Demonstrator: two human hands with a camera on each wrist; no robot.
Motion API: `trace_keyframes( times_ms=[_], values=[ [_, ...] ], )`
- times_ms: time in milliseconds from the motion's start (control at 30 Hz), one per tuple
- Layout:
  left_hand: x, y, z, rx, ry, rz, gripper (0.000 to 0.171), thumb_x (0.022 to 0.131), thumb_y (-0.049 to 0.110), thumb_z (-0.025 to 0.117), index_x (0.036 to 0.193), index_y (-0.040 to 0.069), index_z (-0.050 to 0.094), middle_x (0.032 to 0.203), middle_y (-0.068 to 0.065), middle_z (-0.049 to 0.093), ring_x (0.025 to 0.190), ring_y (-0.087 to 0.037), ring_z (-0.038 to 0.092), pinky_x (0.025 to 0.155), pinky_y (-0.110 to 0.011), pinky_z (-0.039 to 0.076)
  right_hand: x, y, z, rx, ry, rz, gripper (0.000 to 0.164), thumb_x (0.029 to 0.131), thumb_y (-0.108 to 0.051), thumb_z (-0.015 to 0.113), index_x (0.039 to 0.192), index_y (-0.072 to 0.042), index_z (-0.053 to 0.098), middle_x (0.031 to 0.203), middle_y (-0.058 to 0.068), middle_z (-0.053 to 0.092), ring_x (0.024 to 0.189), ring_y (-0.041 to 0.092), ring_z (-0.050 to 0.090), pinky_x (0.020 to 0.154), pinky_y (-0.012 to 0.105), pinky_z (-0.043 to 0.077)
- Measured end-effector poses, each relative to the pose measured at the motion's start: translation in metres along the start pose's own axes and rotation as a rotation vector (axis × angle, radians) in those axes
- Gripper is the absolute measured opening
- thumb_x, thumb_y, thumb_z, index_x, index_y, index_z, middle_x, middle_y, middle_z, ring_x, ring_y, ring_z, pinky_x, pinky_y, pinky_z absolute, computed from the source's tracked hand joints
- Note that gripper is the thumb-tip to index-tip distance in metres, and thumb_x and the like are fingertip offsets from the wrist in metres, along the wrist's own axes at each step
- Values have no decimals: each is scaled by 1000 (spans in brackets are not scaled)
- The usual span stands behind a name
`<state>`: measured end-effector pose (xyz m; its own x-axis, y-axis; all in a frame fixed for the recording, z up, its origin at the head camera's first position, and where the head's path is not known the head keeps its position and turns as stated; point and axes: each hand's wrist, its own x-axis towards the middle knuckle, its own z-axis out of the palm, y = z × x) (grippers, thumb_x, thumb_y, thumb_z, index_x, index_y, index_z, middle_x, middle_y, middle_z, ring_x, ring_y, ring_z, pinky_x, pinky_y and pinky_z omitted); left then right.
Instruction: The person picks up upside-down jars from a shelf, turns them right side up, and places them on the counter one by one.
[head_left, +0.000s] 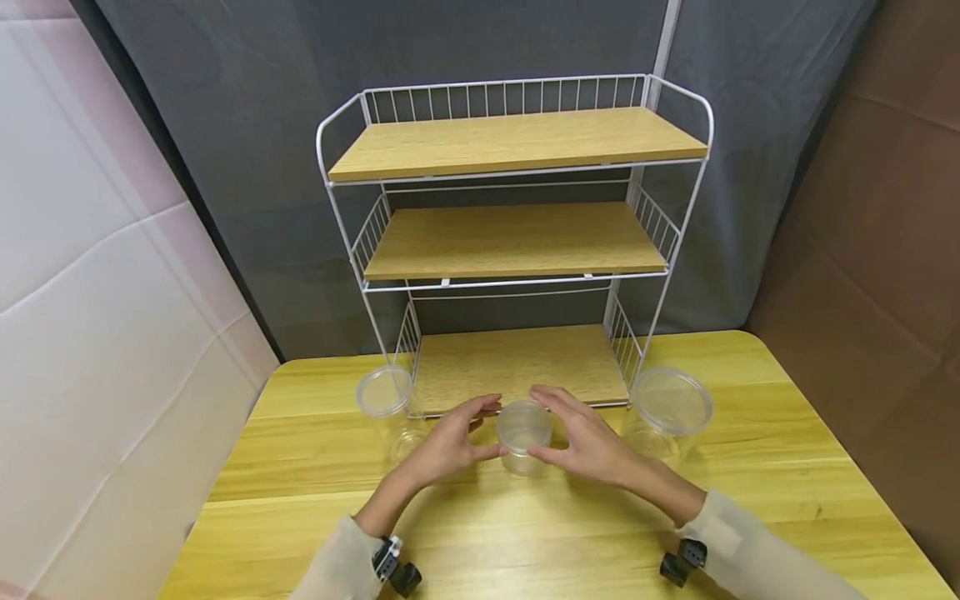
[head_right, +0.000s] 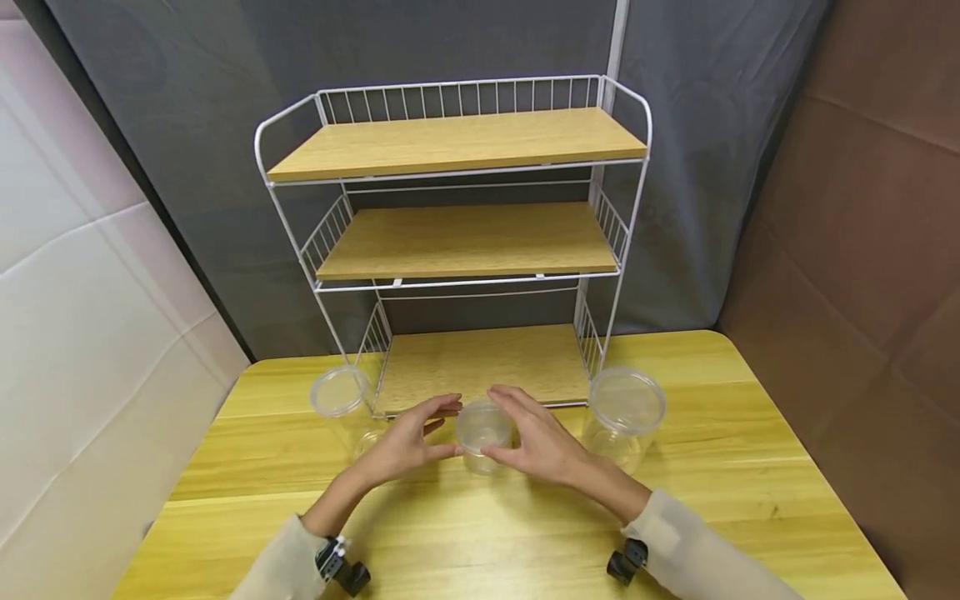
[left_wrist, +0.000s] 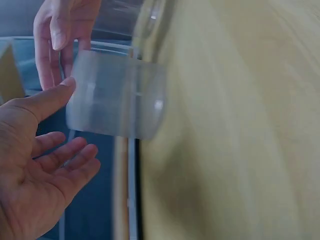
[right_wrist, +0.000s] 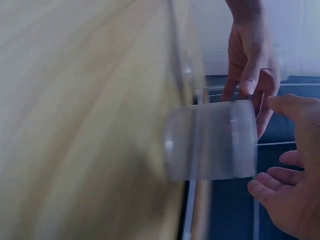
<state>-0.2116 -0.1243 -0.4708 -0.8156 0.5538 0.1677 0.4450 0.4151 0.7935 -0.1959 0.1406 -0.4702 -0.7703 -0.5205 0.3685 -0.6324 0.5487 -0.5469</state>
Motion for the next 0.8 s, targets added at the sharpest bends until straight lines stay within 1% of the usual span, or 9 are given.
trace_keyframes(
  times_ms=[100,200,367,400,567,600,633,733,800],
  values=[
    [-4,17,-10,47,27,35,76,92,19,85,154,-3,47,151,-21,57,138,-37,58,115,-51,48,-3,-7,-17,-39,36,-59,80,89,-27,87,155,1,49,158,20,50,141,41,54,112,56,49],
    [-9,35,-24,118,66,83,75,94,23,84,156,1,47,154,-17,56,141,-35,55,115,-51,48,-5,-11,-36,-64,66,-102,81,89,-25,88,155,1,48,158,20,50,141,41,53,111,57,50],
    [-20,59,-54,244,156,143,76,96,27,81,160,9,44,158,-12,52,146,-33,50,116,-56,45,-13,-13,-71,-120,102,-95,84,89,-25,87,158,-1,46,161,19,46,143,41,51,110,60,50],
    [-23,62,-60,267,177,149,76,96,27,81,160,10,44,159,-12,51,141,-32,55,112,-53,50,-15,-12,-78,-138,111,-89,85,88,-25,88,158,-1,45,161,19,46,143,41,51,110,61,49],
    [-35,68,-90,383,261,178,77,96,25,81,162,12,42,160,-13,50,139,-36,56,109,-57,51,-26,-3,-108,-222,159,-75,85,86,-22,89,157,-1,47,161,19,46,143,44,50,109,66,47],
    [-38,68,-95,401,274,174,77,96,25,81,162,13,42,160,-13,50,139,-37,56,109,-59,51,-28,0,-114,-234,168,-66,85,86,-21,89,157,0,47,161,19,46,142,44,50,108,67,47],
    [-41,68,-100,418,284,169,76,97,25,80,162,13,43,160,-13,50,144,-38,51,112,-63,46,-30,2,-119,-246,176,-59,85,86,-20,89,157,-1,47,161,20,47,141,45,51,107,68,47],
    [-51,66,-115,459,310,142,72,97,24,80,160,13,46,158,-14,52,143,-39,52,111,-64,46,-36,10,-134,-278,208,-44,86,84,-17,90,157,0,47,159,21,48,138,47,53,103,70,48],
    [-57,64,-124,477,326,132,68,97,22,79,158,11,49,155,-15,54,141,-40,53,110,-65,47,-40,16,-144,-307,239,-44,86,82,-16,90,156,0,49,157,22,50,136,47,54,102,68,48]
  ],
)
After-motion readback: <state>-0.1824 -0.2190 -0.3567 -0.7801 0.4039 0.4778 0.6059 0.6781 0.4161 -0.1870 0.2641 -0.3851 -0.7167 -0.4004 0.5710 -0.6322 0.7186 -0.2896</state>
